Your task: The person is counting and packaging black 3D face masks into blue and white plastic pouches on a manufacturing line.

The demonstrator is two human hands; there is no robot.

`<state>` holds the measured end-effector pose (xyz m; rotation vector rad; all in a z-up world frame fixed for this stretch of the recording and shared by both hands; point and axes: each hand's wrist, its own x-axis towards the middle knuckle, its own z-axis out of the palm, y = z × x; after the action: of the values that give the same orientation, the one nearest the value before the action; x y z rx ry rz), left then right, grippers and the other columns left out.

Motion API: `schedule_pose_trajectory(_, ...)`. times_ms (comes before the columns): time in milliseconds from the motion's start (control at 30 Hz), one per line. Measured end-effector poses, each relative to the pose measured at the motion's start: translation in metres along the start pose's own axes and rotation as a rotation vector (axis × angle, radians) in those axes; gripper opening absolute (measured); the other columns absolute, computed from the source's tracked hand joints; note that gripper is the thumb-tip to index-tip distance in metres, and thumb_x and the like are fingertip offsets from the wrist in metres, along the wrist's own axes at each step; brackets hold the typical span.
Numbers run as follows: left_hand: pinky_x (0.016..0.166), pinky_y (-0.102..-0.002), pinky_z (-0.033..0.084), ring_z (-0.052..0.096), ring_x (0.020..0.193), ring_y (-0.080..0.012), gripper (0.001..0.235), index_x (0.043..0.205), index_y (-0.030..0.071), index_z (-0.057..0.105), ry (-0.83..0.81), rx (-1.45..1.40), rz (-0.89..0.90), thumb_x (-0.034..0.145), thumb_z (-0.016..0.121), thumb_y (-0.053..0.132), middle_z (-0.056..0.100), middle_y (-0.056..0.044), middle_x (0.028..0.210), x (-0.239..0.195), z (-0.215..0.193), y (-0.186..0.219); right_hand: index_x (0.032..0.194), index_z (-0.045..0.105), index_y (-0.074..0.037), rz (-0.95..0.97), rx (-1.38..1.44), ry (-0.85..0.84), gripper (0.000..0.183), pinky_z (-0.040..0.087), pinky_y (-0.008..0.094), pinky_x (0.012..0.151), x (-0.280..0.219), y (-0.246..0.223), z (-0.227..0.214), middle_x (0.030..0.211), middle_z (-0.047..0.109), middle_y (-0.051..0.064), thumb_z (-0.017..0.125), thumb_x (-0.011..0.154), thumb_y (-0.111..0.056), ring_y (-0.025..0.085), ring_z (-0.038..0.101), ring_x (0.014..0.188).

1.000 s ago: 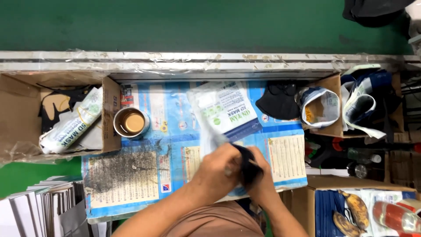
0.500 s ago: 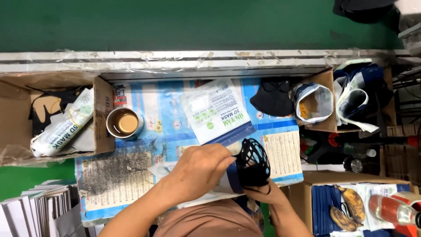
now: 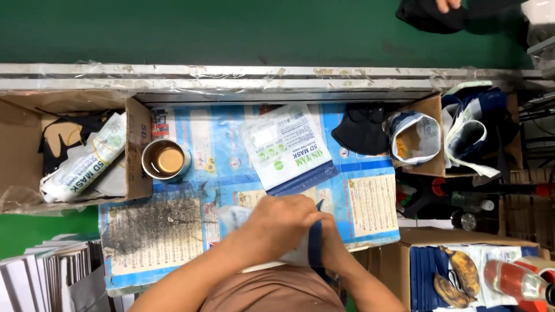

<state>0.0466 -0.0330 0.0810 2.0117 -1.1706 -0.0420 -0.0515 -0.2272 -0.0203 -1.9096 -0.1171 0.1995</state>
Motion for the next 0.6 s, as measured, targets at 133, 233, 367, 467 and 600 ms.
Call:
schedule_pose_trajectory(133, 0.067, -0.040, 0.058, 0.073, 0.082, -0.0301, 0.027, 0.103, 0.001, 0.070, 0.072, -0.387, -0.165, 0.093, 0.069, 0.026, 0.074, -0.013, 0.096, 0.000, -0.033, -0.002, 0.096, 0.074, 0.002, -0.100, 0.006, -0.012, 0.022, 0.056, 0.033, 0.074, 0.010, -0.050, -0.024, 0.101, 0.073, 0.011, 0.073, 0.075, 0.005, 0.022, 0.071, 0.092)
schedule_pose_trajectory(233, 0.065, -0.043, 0.054, 0.070, 0.078, -0.0364, 0.025, 0.100, 0.001, 0.073, 0.019, -0.374, -0.203, 0.093, 0.069, 0.025, 0.074, -0.015, 0.091, -0.003, -0.043, -0.008, 0.104, 0.075, 0.003, -0.180, -0.081, 0.084, 0.023, 0.056, 0.030, 0.079, 0.015, -0.075, -0.035, 0.107, 0.071, 0.011, 0.069, 0.082, 0.005, 0.021, 0.070, 0.096)
schedule_pose_trajectory(367, 0.063, -0.042, 0.052, 0.069, 0.071, -0.0345, 0.024, 0.092, 0.003, 0.072, -0.092, -0.460, -0.365, 0.096, 0.066, 0.025, 0.071, -0.015, 0.079, -0.007, -0.036, -0.011, 0.114, 0.064, 0.000, -0.053, 0.163, 0.189, 0.027, 0.056, 0.028, 0.081, 0.020, -0.086, -0.042, 0.109, 0.070, 0.009, 0.067, 0.087, -0.001, 0.017, 0.070, 0.093)
schedule_pose_trajectory(467, 0.064, -0.043, 0.052, 0.068, 0.072, -0.0352, 0.024, 0.092, 0.002, 0.071, -0.079, -0.450, -0.320, 0.098, 0.065, 0.024, 0.069, -0.016, 0.079, -0.008, -0.026, -0.013, 0.106, 0.067, 0.001, -0.023, 0.025, 0.153, 0.016, 0.053, 0.030, 0.070, 0.016, -0.077, -0.039, 0.094, 0.068, 0.009, 0.069, 0.090, -0.002, 0.017, 0.066, 0.080)
schedule_pose_trajectory(600, 0.063, -0.042, 0.053, 0.070, 0.076, -0.0348, 0.025, 0.102, 0.001, 0.070, -0.021, -0.557, -0.262, 0.095, 0.066, 0.024, 0.071, -0.015, 0.089, 0.004, -0.038, -0.007, 0.100, 0.071, 0.001, -0.030, -0.206, 0.141, 0.008, 0.049, 0.033, 0.062, 0.015, -0.077, -0.026, 0.082, 0.066, 0.011, 0.069, 0.093, -0.004, 0.021, 0.064, 0.069)
